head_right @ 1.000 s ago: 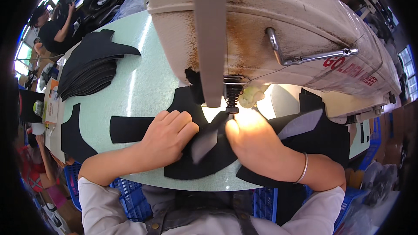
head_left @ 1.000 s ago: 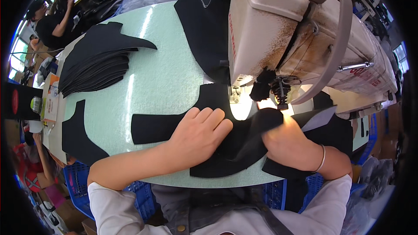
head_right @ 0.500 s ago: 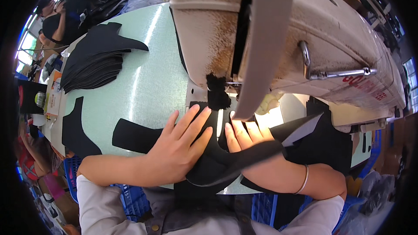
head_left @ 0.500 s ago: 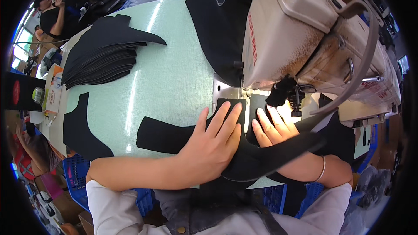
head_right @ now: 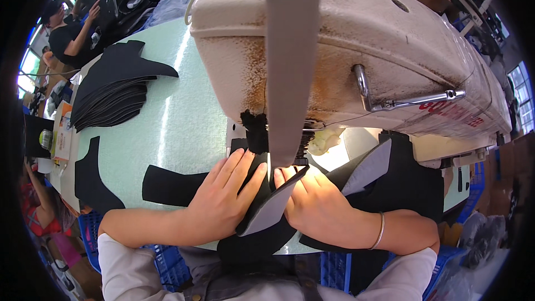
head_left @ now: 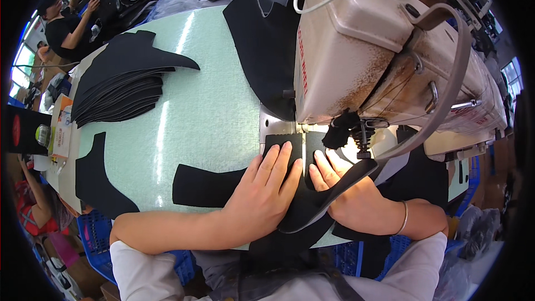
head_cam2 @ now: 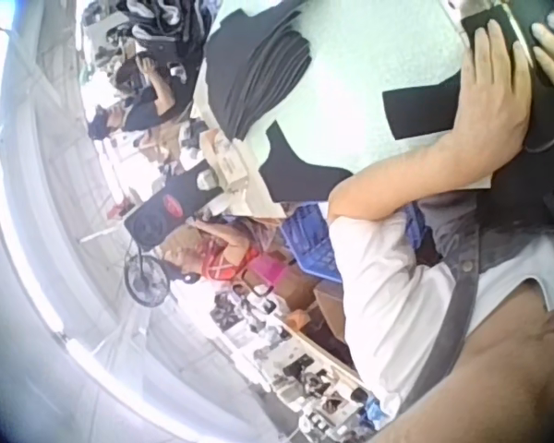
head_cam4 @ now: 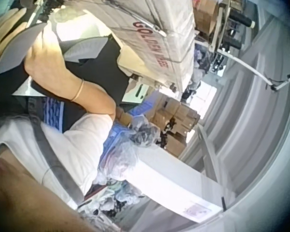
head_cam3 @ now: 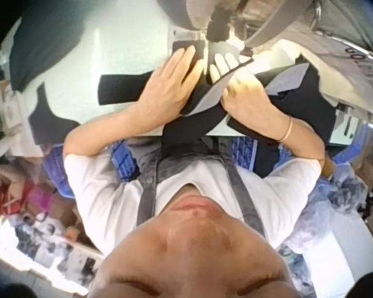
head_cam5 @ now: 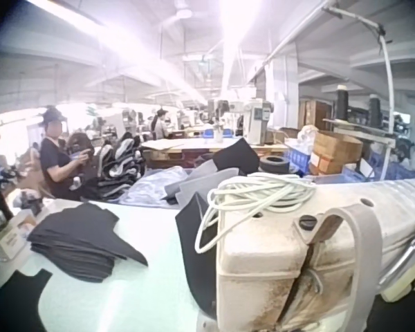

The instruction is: The person sews fabric pieces together using a sewing machine by aligning the edges of cutouts, feeding them under the needle to stitch them together, and stacking the sewn pieces.

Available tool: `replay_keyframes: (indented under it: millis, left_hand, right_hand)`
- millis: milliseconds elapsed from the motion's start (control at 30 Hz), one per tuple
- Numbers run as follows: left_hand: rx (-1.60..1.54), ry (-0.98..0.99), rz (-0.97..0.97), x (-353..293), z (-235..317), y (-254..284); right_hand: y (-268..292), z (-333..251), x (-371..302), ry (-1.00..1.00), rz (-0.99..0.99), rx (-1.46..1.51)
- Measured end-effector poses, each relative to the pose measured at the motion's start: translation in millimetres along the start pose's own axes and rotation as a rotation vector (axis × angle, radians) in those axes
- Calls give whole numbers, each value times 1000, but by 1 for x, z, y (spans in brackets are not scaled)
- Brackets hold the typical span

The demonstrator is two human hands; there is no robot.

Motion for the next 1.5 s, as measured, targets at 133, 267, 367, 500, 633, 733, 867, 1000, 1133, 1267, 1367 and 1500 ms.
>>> replay_keyframes:
  millis: [133, 267, 367, 500, 633, 733, 867, 1000, 1133, 1267, 1367, 1500]
  left_hand:
    - [26, 1, 6, 0, 2, 0]
    - [39, 3, 25, -1, 3, -1]
    - [44, 11, 28, -2, 4, -2]
    - [47, 6, 28, -2, 3, -2]
    - [36, 6, 40, -2, 3, -3]
    - [62, 7, 35, -2, 2, -3]
    - [40, 5, 27, -1, 1, -3]
    - [13, 6, 37, 4, -5, -3]
    - [-2, 0, 31, 9, -10, -4]
    - [-12, 0, 38, 9, -12, -5]
    - [-4, 4, 22, 9, -12, -5]
    - [5, -1, -20, 11, -14, -1]
  right_hand:
    - [2, 1, 1, 21, -40, 0]
    - [1, 2, 2, 52, -20, -32]
    - [0, 3, 3, 36, -13, -6]
    - [0, 3, 4, 51, -41, -25]
    - [2, 5, 6, 76, -46, -30]
    - [2, 6, 7, 73, -67, -40]
    - [1, 5, 8, 85, -62, -76]
    - [-3, 7, 8, 20, -51, -38]
    - [-7, 11, 8, -12, -37, -26]
    - [-9, 13, 8, -13, -22, -20]
    - [-9, 14, 8, -5, -24, -14]
    - [-7, 16, 11, -4, -32, -6]
Point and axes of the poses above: each hand's wrist, its own x-axis towards the middle knuckle, its own y-axis out of the back of the hand, z = x × y, the point moved 1 cm from there along x, towards the middle knuckle, and after that the axes turned 2 degrees about z, right-handed, at the moved point
